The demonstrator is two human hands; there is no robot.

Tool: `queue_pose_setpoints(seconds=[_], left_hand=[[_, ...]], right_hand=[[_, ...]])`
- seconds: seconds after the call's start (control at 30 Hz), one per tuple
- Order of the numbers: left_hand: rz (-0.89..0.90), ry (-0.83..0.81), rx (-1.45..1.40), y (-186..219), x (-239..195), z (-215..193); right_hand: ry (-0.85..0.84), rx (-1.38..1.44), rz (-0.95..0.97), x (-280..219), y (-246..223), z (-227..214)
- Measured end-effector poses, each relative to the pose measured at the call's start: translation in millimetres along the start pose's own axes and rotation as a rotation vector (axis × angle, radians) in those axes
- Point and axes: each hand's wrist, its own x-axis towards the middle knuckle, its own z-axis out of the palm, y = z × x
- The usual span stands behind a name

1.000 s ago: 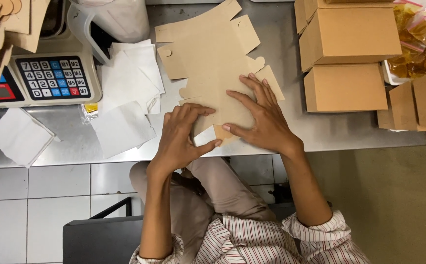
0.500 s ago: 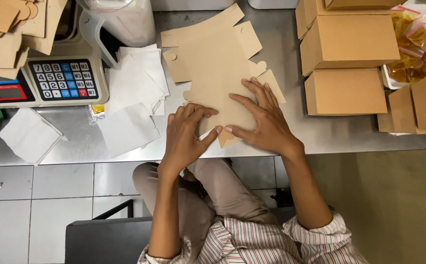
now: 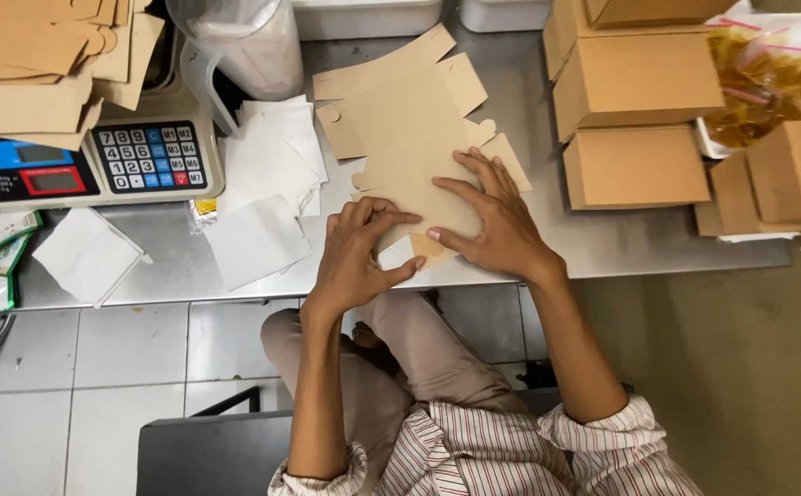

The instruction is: The person folds a flat cardboard box blank into a rectangular box by hand. They fold the side flaps, tuck the tabs into slots, and secure the box shape on a stainless steel table.

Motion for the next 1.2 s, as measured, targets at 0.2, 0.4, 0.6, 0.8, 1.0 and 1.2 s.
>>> queue_pose_setpoints(seconds=[0.2, 0.4, 0.6, 0.8, 1.0, 1.2], left_hand=[[0.040, -0.042, 0.045, -7, -3, 1], [0.051, -0.068, -0.008, -10, -6, -1], [0.062, -0.013, -0.021, -7, -8, 0], [0.066, 0.073, -0.077, -6, -8, 3], [0.027, 0.130, -0.050, -15, -4, 11], [0.013, 0.199, -0.033, -6, -2, 12]], right_hand=[[0.023, 0.493, -0.151, -16, 0, -28], [-0.009, 0.331, -0.174, -34, 13, -34], [0.131, 0.331, -0.167, -38, 30, -21], [0.206, 0.578, -0.045, -40, 33, -23], [0.210, 0.832, 0.010, -37, 42, -23], [0.262, 0.711, -0.061, -40, 36, -22]])
